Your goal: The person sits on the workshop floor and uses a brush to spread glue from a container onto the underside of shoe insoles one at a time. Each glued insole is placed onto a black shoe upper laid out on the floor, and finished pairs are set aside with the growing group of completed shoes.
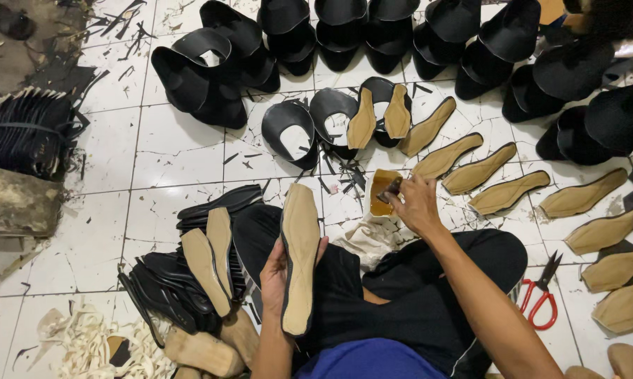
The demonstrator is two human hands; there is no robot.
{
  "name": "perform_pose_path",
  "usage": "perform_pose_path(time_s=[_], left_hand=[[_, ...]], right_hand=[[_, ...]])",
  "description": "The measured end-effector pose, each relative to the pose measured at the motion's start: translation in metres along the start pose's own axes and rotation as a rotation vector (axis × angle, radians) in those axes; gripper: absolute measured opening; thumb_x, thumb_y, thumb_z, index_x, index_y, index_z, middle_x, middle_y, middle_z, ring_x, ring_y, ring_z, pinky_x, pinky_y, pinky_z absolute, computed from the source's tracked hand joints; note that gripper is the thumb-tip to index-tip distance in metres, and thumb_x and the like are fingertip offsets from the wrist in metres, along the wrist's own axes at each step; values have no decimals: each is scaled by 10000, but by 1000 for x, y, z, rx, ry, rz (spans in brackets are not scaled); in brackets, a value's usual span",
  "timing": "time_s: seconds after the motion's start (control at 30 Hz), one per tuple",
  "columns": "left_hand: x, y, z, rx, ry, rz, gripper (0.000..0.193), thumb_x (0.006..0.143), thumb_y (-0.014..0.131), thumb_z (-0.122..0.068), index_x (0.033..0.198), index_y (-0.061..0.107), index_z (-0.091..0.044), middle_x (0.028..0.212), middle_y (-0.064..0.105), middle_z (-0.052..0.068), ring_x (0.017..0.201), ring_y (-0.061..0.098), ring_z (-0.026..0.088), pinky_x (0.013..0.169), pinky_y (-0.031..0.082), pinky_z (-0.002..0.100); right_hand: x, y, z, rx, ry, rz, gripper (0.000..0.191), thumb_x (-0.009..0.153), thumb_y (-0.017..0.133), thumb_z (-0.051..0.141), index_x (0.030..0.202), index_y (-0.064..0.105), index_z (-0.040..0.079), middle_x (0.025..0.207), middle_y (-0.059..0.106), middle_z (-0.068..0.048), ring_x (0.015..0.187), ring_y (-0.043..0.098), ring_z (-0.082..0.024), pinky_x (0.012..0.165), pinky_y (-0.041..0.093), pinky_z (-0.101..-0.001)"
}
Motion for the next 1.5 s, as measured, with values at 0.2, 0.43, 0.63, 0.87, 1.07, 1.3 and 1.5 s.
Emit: perform_pose_path(time_s=[0.2, 0.43, 0.63, 0.87, 1.07, 1.3, 1.5], left_hand=[[16, 4, 28, 87, -115, 68, 501, 1044, 496, -187, 1511, 425, -20, 1468, 522, 184, 1350, 521, 338, 1199, 356, 592], [37, 27, 65, 256, -164, 209, 635, 1041, 492, -175, 1627, 258, -100, 1605, 392, 110, 1411, 473, 279, 1188, 394, 539], [28, 36, 92, 366, -238, 279, 666, 1048, 508, -191, 1640, 235, -56, 1595, 406, 145, 1384, 506, 269, 1196, 411, 483], [37, 29, 98, 450, -226, 339, 639, 1099, 471, -207, 1668, 268, 0, 1529, 478, 180, 1305, 550, 267, 1189, 432, 463], [62, 14, 95, 270, -219, 268, 594, 1087, 369, -280, 1578, 319, 50, 1507, 504, 210, 1341, 545, 315, 1160, 441, 483], [89, 3, 82, 245, -86, 200, 582, 1032, 409, -232, 1547, 408, 39, 1405, 571, 218, 1156, 652, 349, 1053, 508, 453], [106, -15, 64, 352, 45, 23, 711, 873, 469, -89, 1582, 419, -75, 1353, 588, 167, 1089, 642, 284, 987, 554, 383]], right_hand=[[-18, -31, 1, -7, 44, 45, 211, 872, 736, 248, 880, 725, 36, 858, 697, -147, 873, 616, -334, 827, 411, -466], [-17, -79, 20, 615, 249, -102, 196, 973, 704, 185, 1072, 743, 21, 935, 750, -95, 880, 678, -202, 828, 526, -366], [-3, -127, 55, 578, 271, -277, 178, 994, 695, 168, 1119, 736, 48, 1013, 723, -107, 937, 633, -226, 859, 502, -359], [-2, -124, 88, 493, 26, -228, 146, 1016, 672, 156, 1090, 737, 49, 1058, 703, -117, 1071, 594, -291, 970, 463, -409], [-27, -108, 112, 532, -72, -134, 136, 942, 707, 118, 1061, 750, 71, 1011, 704, -81, 1046, 589, -265, 956, 449, -397], [-45, -105, 143, 515, -188, -124, 196, 868, 736, 45, 1061, 731, 81, 1028, 706, -86, 1065, 552, -299, 1022, 386, -419], [-60, -114, 176, 446, -394, -74, 170, 877, 722, 80, 1041, 681, 86, 971, 693, -6, 922, 662, -205, 1017, 345, -473]])
Point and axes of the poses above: each hand's wrist, its own x-axis towards the middle knuckle, its own y-axis out of the palm, z = x × y, the point moved 9 cm from there along x, towards the middle knuckle
